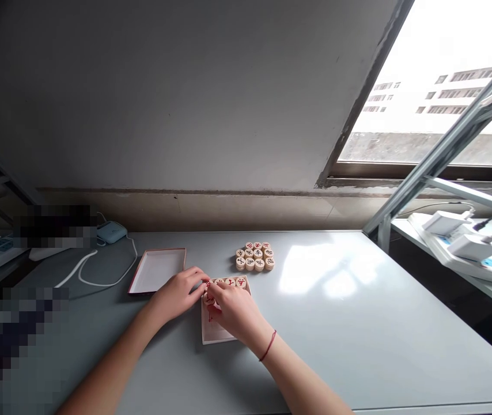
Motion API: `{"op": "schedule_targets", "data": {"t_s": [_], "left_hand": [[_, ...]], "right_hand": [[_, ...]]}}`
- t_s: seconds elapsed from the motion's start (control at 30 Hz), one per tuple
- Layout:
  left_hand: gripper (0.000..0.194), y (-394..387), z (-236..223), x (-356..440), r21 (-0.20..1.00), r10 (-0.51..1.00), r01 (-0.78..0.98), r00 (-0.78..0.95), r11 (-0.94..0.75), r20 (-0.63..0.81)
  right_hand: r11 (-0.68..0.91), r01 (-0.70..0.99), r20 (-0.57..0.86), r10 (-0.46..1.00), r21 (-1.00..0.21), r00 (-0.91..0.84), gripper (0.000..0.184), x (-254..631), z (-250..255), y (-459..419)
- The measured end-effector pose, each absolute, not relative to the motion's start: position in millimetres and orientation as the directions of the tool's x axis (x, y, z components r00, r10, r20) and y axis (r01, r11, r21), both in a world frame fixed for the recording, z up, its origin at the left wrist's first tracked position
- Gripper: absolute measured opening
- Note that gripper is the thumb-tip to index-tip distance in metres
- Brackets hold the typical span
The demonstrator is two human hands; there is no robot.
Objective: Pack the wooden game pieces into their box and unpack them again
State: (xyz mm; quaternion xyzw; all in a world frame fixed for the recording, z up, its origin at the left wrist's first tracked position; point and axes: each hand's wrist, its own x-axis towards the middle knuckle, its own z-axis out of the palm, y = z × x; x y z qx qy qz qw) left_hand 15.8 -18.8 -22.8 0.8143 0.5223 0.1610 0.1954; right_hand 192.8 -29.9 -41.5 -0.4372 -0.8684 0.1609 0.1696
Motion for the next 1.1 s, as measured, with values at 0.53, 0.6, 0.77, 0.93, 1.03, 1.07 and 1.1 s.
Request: {"op": "schedule_targets", "data": {"t_s": [0.53, 0.6, 0.77, 0.93, 1.03, 1.07, 1.1], "left_hand": [[0.026, -18.3, -31.4, 17.2, 0.483, 0.916, 0.783, 0.380, -0.392, 0.127], [0.025, -18.2, -32.7, 17.1, 0.482, 0.918, 0.785, 0.374, -0.389, 0.132], [0.024, -18.5, -34.1, 17.9, 0.471, 0.914, 0.785, 0.370, -0.403, 0.166], [0.030, -16.1, -25.0, 23.2, 0.524, 0.933, 0.775, 0.247, -0.353, 0.263], [0.042, -14.0, -17.3, 30.9, 0.574, 0.932, 0.736, 0.245, -0.358, 0.267], [0.041, -13.7, -15.8, 34.3, 0.587, 0.926, 0.717, 0.265, -0.376, 0.269], [0.038, -13.9, -15.1, 37.9, 0.599, 0.920, 0.699, 0.283, -0.391, 0.271]], "right_hand": [[0.045, 0.963, -0.049, 0.997, -0.265, -0.060, 0.021, 229.8, -24.0, 115.9], [0.018, 0.969, -0.104, 0.994, -0.246, -0.045, 0.016, 227.9, -26.6, 121.3], [0.010, 0.957, -0.098, 0.994, -0.291, -0.040, 0.011, 225.8, -19.1, 121.1], [0.147, 0.818, -0.040, 0.978, -0.556, -0.202, 0.023, 218.1, 0.6, 81.7], [0.136, 0.423, -0.043, 0.921, -0.896, -0.388, 0.034, 214.7, 2.2, 44.4], [0.120, 0.336, -0.036, 0.905, -0.934, -0.424, 0.036, 214.5, 0.3, 33.4], [0.100, 0.279, -0.030, 0.904, -0.955, -0.425, 0.038, 214.8, -2.5, 24.1]]}}
